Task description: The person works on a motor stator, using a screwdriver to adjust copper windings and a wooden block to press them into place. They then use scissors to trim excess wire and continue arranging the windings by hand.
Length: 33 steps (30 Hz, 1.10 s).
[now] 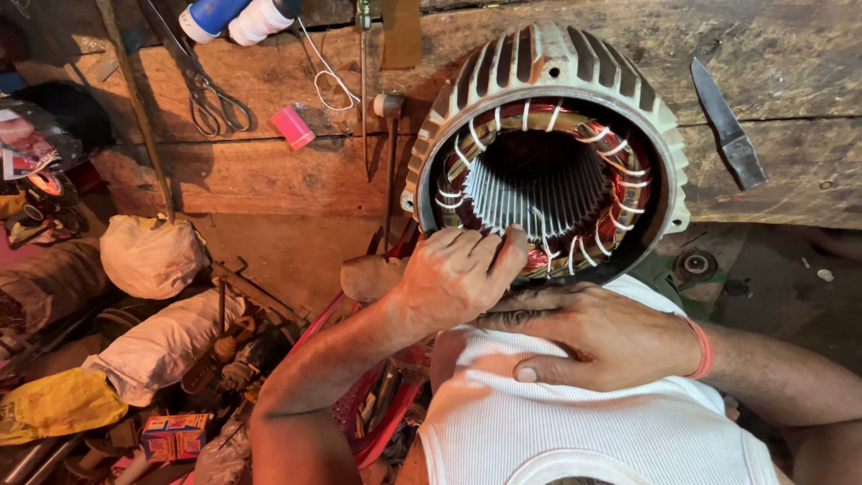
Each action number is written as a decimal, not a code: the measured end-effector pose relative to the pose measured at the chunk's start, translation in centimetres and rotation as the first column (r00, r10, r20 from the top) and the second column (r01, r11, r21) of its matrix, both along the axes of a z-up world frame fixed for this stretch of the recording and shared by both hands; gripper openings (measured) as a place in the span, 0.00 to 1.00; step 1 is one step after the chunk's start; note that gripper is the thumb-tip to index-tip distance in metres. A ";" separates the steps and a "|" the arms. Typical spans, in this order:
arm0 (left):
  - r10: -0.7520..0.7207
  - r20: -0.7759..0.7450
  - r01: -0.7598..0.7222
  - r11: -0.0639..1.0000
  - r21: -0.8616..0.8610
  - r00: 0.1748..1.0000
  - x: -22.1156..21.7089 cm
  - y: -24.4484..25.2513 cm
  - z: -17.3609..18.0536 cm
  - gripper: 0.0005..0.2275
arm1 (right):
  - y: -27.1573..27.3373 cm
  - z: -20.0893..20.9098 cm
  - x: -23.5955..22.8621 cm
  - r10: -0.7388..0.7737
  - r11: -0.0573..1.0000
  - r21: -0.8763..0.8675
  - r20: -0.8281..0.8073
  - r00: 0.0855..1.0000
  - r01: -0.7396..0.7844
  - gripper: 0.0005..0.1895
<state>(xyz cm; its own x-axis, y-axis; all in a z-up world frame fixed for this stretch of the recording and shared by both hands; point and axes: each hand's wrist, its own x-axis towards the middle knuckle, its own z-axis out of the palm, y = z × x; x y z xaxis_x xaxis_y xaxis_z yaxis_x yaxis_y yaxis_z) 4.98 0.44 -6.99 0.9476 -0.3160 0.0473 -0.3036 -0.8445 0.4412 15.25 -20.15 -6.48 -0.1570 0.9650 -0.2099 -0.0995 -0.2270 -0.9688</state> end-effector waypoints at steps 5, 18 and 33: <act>-0.005 0.017 0.005 1.000 -0.020 1.000 0.0 -0.1 -0.1 0.12 | -0.1 0.0 0.0 -0.053 0.997 0.058 0.009 0.999 0.052 0.29; 0.027 -0.323 -0.047 0.997 -0.053 0.946 0.4 -1.6 -2.9 0.06 | -0.2 0.3 -0.5 -0.025 1.000 0.013 0.020 0.999 0.025 0.30; -0.105 -0.291 0.089 0.994 -0.066 0.951 1.4 -1.4 -3.5 0.06 | -3.0 1.9 -6.1 -0.278 0.961 0.086 0.234 0.932 0.264 0.36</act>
<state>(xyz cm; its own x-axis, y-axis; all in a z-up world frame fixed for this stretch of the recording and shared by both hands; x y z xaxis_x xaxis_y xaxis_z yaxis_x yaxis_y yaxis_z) 6.35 -0.99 -10.46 0.8868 -0.4117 -0.2100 -0.2335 -0.7912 0.5652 9.14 -23.10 -4.61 0.1610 0.9744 -0.1567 0.0878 -0.1723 -0.9811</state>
